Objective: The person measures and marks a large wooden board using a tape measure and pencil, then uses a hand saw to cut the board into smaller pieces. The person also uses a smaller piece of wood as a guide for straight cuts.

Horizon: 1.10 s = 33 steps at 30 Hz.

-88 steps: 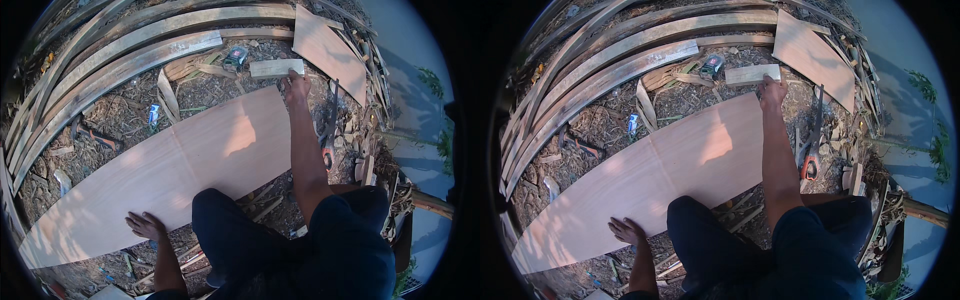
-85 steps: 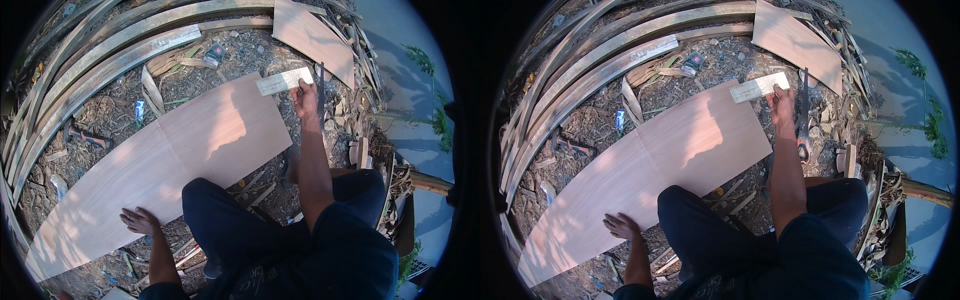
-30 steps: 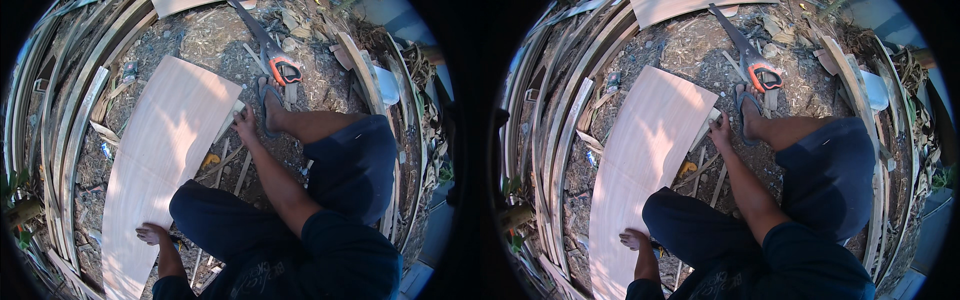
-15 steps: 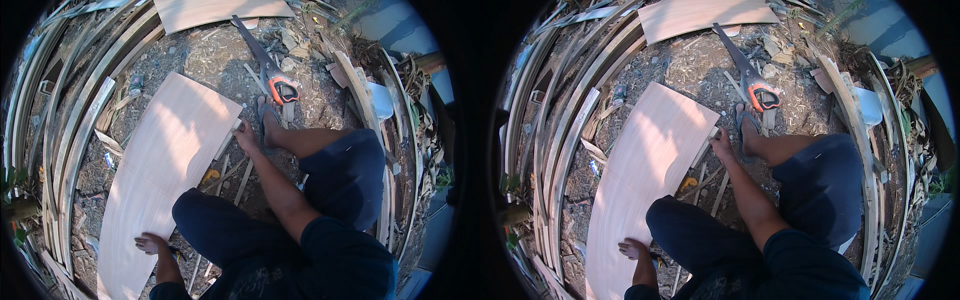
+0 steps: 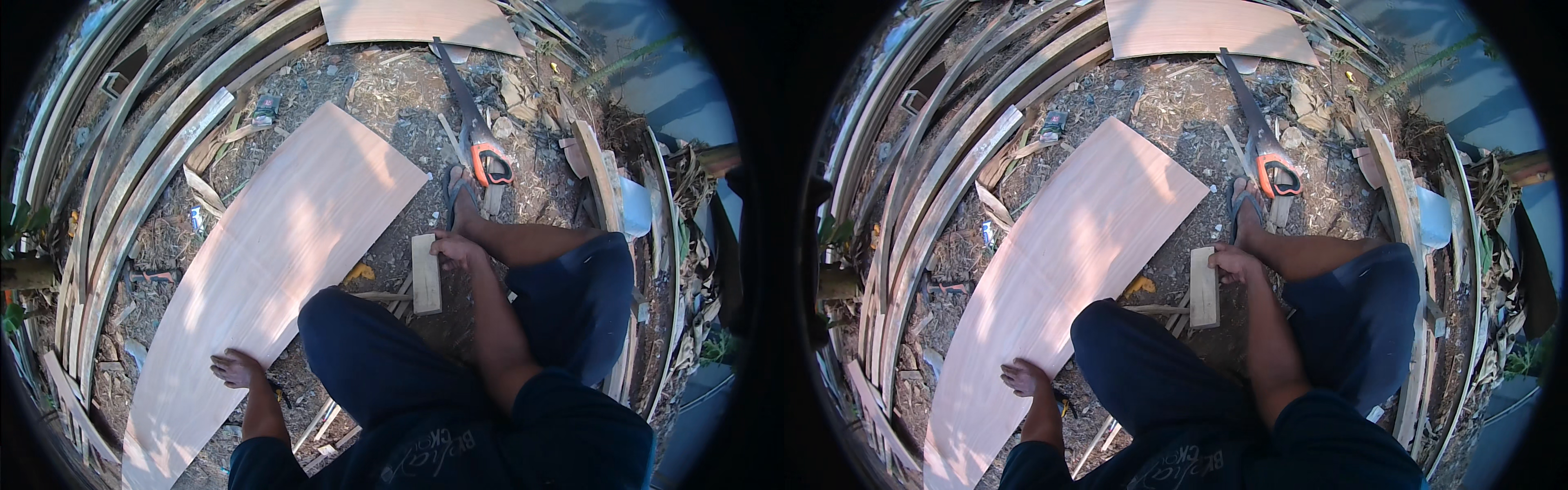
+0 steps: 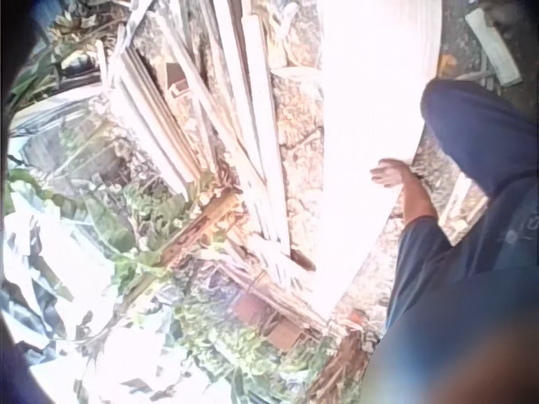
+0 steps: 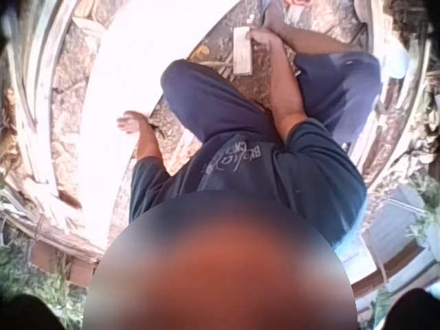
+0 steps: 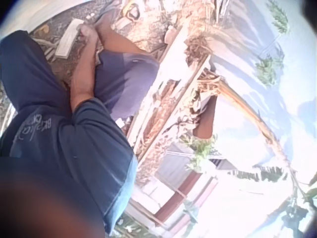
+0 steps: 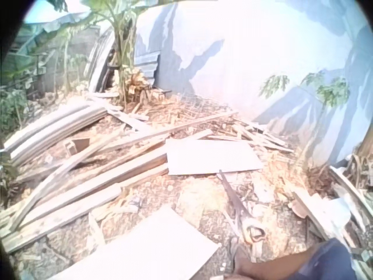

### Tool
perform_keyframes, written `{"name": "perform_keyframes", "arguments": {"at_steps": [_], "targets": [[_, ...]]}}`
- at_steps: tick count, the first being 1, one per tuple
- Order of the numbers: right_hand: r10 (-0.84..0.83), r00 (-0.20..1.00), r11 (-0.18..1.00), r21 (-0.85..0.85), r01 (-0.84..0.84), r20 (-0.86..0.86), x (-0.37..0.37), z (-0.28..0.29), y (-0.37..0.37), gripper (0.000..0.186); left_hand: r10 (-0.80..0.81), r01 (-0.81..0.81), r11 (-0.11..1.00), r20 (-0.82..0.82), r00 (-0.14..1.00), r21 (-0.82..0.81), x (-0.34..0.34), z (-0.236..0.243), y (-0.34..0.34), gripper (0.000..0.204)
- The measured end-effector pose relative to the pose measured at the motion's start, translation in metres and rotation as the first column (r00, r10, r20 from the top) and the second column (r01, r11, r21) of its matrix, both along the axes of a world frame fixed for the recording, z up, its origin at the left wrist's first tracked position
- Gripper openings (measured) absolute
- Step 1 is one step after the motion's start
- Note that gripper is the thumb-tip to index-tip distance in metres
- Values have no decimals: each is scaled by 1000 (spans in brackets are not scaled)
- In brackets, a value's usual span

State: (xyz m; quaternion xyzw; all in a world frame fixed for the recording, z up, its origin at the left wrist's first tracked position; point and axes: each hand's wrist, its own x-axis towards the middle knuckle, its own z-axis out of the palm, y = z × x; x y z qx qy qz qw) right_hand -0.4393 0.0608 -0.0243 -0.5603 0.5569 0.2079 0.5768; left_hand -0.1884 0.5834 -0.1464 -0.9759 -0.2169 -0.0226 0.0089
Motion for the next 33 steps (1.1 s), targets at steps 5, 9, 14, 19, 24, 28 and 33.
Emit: {"name": "perform_keyframes", "arguments": {"at_steps": [5,9,14,19,24,28,33], "targets": [[312,950,845,-450,-289,-24,37,-16,31,54,-6,6,1000,4,1000,-9,-1,1,3,61],[330,944,848,-446,-285,25,82,-35,79,46,-11,10,1000,20,1000,15,0,-10,9,61],[-463,850,869,318,380,251,93,-50,110,14,-112,67,940,-117,987,-335,23,-21,52,67],[-468,841,861,357,363,272,93,-61,106,9,125,-200,226,-175,977,-953,27,27,75,66],[-377,902,898,323,299,213,108,-68,111,19,-137,-37,36,-41,990,-999,-7,154,-18,64],[-349,908,912,304,273,231,107,-61,114,24,-228,296,9,286,931,-955,-36,276,-102,60],[12,973,977,206,-60,230,99,-42,98,44,-396,441,-60,427,813,-895,-46,360,-187,57]]}}
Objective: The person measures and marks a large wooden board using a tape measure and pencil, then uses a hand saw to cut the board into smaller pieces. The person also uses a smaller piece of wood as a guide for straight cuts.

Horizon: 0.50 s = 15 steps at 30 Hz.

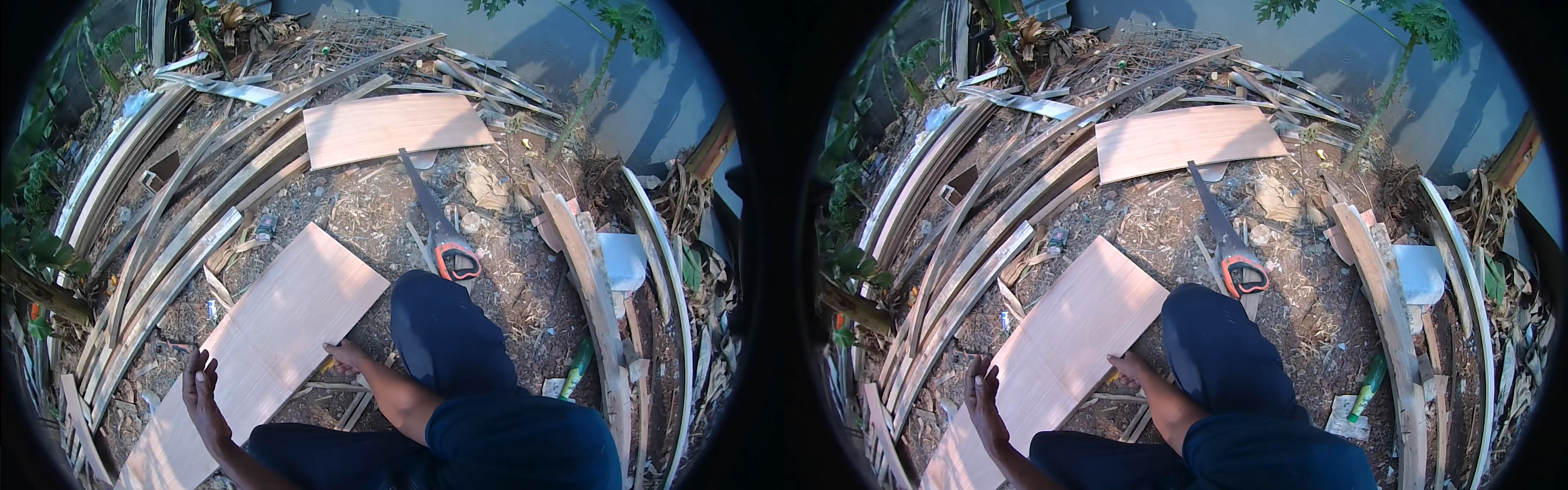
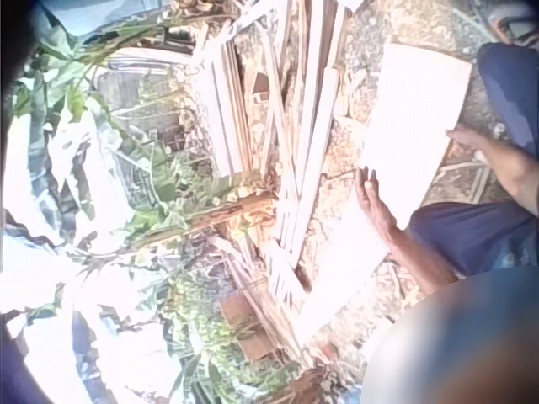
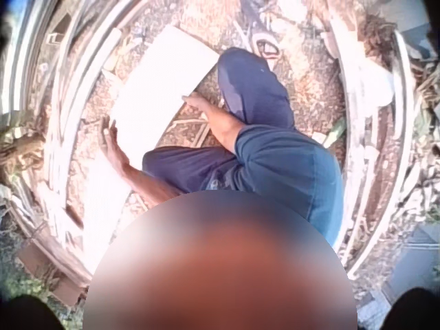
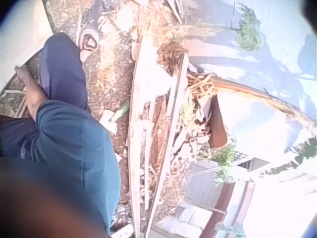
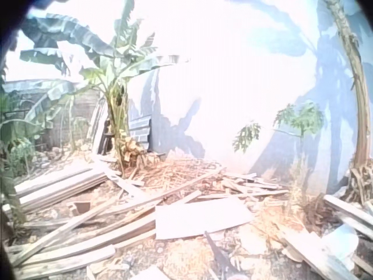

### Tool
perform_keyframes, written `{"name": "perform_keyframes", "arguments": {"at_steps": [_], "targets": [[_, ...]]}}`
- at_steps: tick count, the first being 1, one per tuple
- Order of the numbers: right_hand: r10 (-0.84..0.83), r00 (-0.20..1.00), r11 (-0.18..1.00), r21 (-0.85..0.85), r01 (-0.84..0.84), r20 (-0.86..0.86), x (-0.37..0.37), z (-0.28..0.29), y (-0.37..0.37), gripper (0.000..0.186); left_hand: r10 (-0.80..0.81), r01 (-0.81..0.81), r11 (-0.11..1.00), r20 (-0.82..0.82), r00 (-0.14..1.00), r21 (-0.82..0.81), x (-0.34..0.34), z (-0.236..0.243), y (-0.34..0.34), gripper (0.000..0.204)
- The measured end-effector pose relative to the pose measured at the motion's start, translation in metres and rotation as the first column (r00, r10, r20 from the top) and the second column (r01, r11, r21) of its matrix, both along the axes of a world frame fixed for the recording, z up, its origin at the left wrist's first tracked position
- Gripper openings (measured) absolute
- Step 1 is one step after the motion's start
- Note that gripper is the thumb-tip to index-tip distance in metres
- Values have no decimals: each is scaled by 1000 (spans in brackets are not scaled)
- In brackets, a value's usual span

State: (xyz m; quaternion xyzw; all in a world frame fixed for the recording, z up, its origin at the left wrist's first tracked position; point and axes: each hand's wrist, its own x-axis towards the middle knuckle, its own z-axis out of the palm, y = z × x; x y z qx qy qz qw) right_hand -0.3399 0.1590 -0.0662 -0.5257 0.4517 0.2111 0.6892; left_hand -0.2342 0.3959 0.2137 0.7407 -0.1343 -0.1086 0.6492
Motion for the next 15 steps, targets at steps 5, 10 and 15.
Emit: {"name": "perform_keyframes", "arguments": {"at_steps": [5,10,15], "targets": [[233,961,710,-650,-271,-147,-3,-6,-7,64,-3,10,999,-141,990,45,-12,-37,-65,53],[231,973,929,-297,-222,-5,-17,-36,-2,57,-462,460,482,-230,857,746,-20,-73,-77,66],[494,854,780,-351,-518,-163,-11,-22,-6,48,-448,502,621,-254,857,602,-9,-82,-94,66]]}}
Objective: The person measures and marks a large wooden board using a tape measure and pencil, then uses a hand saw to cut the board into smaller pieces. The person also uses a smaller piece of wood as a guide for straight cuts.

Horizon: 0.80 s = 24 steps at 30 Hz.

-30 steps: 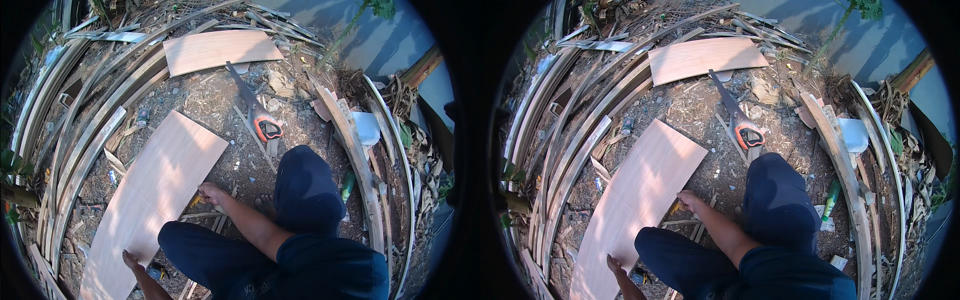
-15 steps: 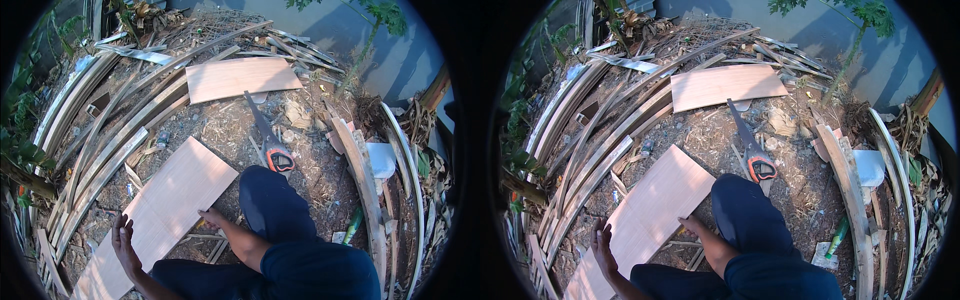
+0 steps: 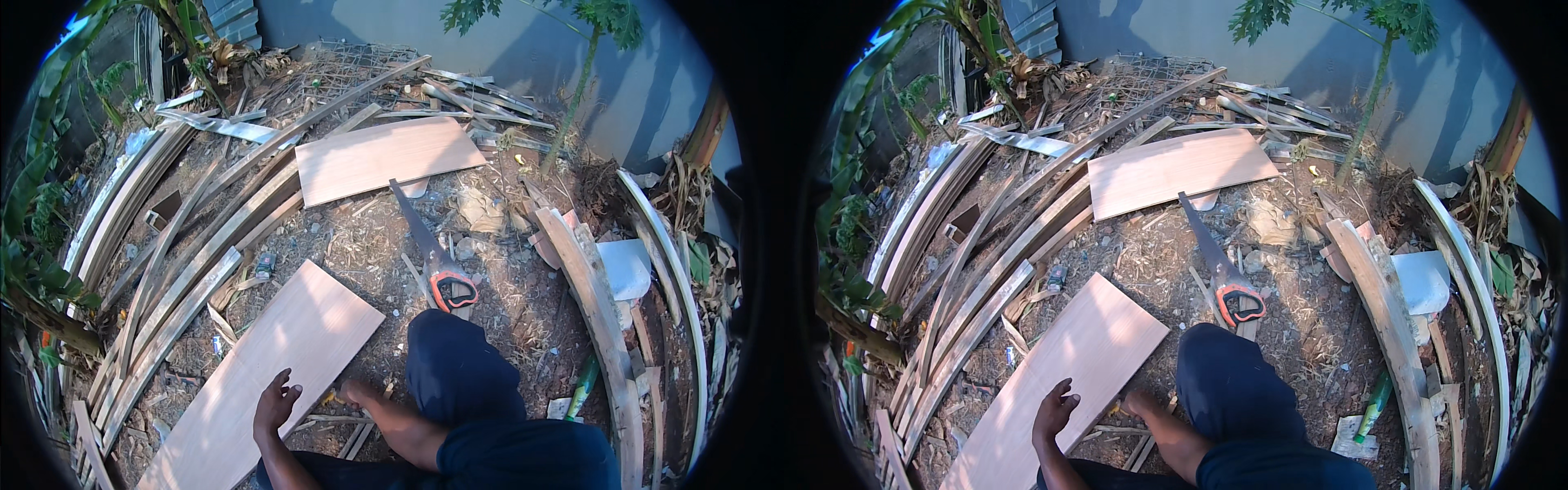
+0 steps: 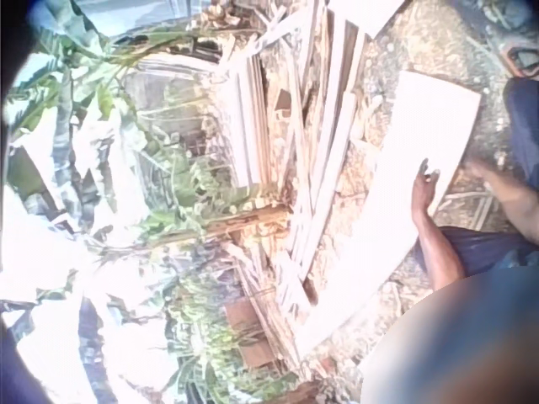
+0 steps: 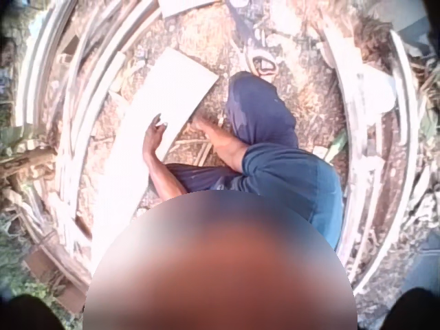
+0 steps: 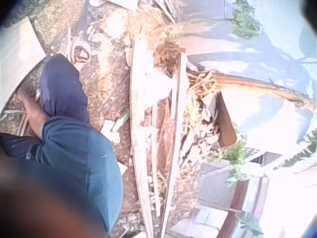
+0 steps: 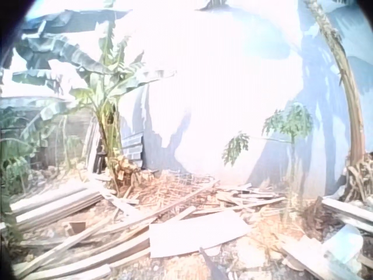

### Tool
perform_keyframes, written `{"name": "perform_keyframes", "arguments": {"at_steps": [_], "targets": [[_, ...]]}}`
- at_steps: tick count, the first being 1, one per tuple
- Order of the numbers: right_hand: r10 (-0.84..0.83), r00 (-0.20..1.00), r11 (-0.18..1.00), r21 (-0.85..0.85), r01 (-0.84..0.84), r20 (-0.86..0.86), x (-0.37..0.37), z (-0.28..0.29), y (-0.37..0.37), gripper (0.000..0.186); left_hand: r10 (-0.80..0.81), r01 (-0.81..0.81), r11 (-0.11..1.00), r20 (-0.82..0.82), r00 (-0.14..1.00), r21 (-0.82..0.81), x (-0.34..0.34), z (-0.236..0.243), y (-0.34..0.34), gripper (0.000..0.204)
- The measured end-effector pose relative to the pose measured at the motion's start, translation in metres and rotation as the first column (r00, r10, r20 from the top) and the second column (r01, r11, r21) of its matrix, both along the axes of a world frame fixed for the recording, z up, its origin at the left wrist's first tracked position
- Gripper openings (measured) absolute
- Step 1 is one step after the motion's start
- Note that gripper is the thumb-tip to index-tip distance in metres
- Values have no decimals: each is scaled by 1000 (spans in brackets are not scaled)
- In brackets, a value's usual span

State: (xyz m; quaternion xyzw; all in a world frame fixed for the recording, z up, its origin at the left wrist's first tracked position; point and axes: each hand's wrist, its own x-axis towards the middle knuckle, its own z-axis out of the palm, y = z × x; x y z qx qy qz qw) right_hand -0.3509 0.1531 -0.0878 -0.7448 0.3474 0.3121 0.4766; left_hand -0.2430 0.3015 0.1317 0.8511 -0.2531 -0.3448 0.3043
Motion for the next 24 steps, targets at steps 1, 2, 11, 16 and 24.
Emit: {"name": "perform_keyframes", "arguments": {"at_steps": [1,2,11,16,24], "targets": [[62,998,998,-21,-62,3,6,13,-3,46,1,-1,1000,21,1000,16,2,-1,-3,66],[134,990,990,-33,-135,-34,15,29,-6,44,-7,6,1000,29,1000,26,4,-2,-4,66],[222,757,913,-403,60,615,138,266,-78,25,23,-26,998,51,998,59,19,-19,2,63],[494,587,806,-591,-32,642,128,352,-110,32,-36,32,996,46,998,82,27,-29,-5,63],[852,502,409,-412,-814,-146,55,307,-114,53,-159,147,981,98,982,127,24,-33,-28,63]]}}
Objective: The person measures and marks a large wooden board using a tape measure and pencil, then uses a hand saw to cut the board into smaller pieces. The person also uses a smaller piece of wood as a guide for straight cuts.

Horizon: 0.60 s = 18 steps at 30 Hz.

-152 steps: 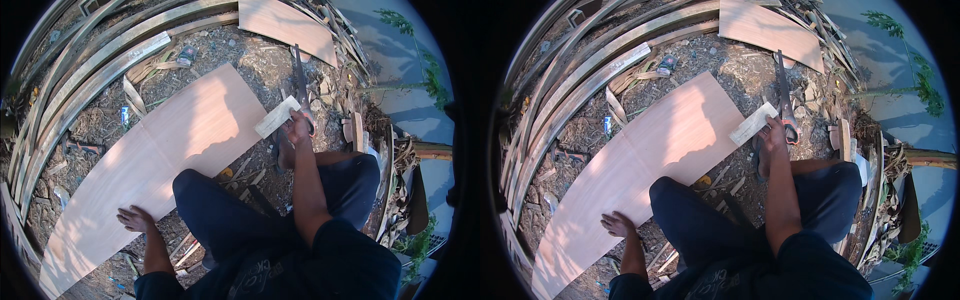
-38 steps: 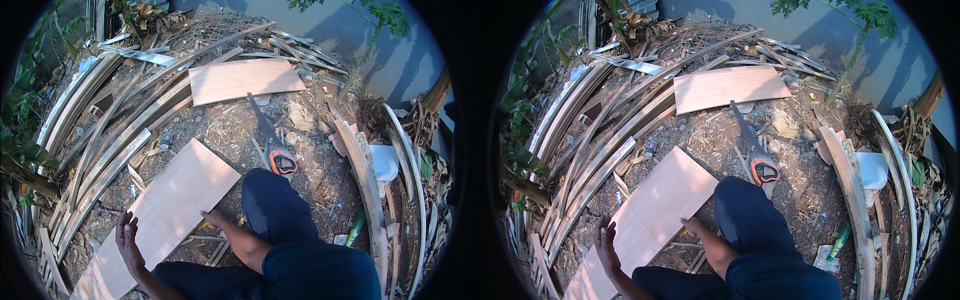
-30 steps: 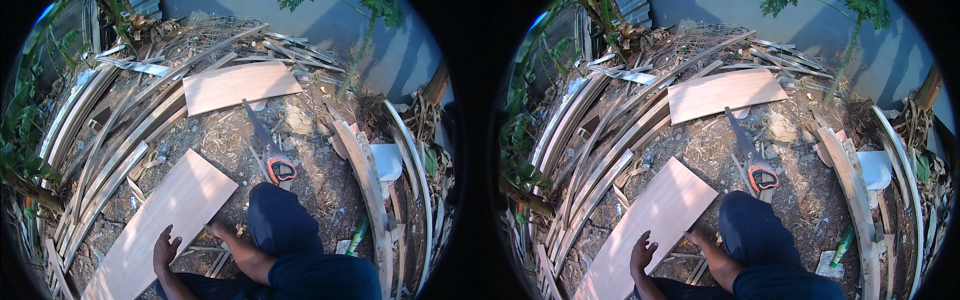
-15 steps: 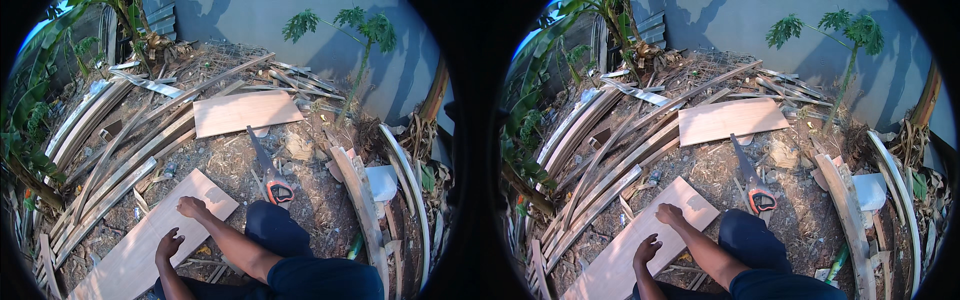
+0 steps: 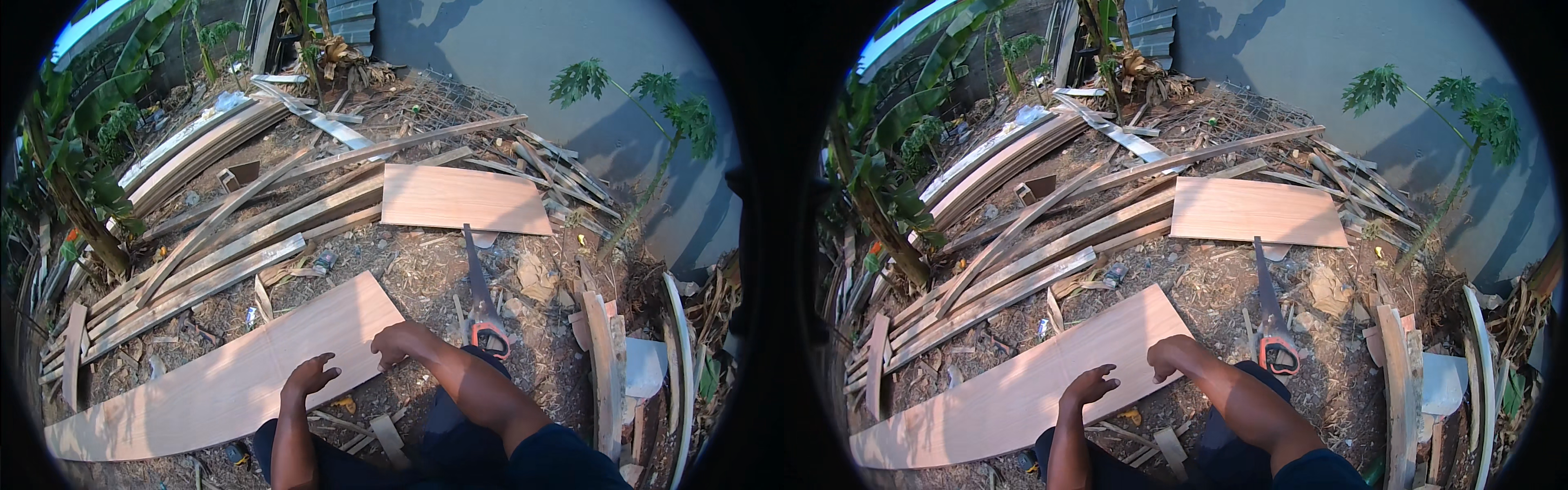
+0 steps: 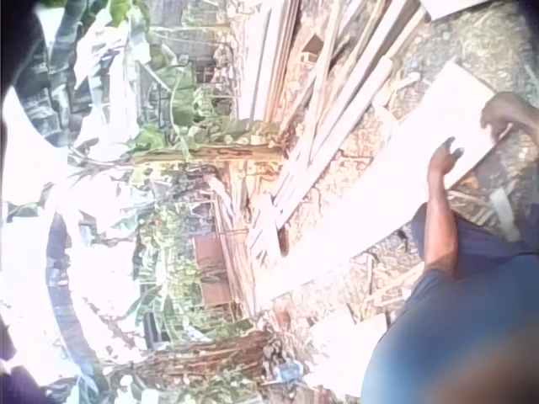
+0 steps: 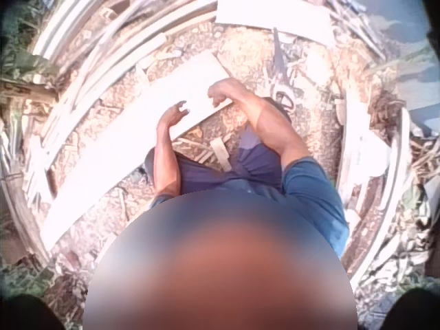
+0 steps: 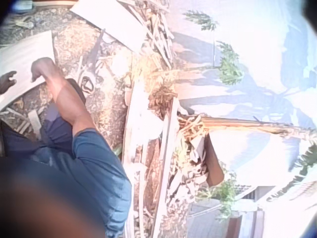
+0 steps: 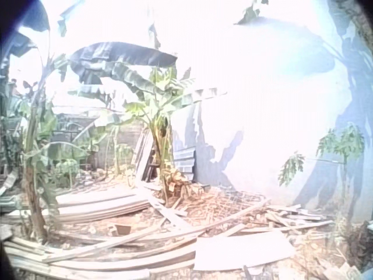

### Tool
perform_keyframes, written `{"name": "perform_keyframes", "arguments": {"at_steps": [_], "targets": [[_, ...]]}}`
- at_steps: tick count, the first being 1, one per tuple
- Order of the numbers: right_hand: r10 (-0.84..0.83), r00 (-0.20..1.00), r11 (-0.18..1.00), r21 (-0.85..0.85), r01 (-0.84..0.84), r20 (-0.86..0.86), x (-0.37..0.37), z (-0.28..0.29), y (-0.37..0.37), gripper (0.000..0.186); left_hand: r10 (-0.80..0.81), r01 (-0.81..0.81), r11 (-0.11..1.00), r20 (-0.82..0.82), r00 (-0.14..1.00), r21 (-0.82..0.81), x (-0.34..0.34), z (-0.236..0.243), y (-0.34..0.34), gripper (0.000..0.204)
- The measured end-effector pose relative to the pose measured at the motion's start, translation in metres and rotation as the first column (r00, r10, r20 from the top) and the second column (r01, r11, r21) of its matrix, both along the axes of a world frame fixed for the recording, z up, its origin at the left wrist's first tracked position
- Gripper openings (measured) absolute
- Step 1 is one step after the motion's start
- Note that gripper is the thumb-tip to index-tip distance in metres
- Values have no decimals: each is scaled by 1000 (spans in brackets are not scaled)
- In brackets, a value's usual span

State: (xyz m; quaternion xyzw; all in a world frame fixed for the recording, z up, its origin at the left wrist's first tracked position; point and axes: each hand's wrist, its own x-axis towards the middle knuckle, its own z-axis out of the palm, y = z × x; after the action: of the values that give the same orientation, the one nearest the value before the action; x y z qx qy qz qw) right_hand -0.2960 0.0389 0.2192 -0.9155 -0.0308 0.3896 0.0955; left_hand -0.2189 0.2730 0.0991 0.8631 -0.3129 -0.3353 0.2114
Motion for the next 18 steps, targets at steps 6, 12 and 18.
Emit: {"name": "perform_keyframes", "arguments": {"at_steps": [6,12,18], "targets": [[38,974,989,130,-69,225,17,-23,10,55,-71,68,997,62,996,48,-17,1,-9,60],[73,982,966,234,-113,176,30,-24,-1,60,-82,79,992,25,996,102,-28,5,-15,58],[-114,988,931,358,70,101,41,-23,-35,60,-113,108,983,28,993,150,-37,11,-25,57]]}}
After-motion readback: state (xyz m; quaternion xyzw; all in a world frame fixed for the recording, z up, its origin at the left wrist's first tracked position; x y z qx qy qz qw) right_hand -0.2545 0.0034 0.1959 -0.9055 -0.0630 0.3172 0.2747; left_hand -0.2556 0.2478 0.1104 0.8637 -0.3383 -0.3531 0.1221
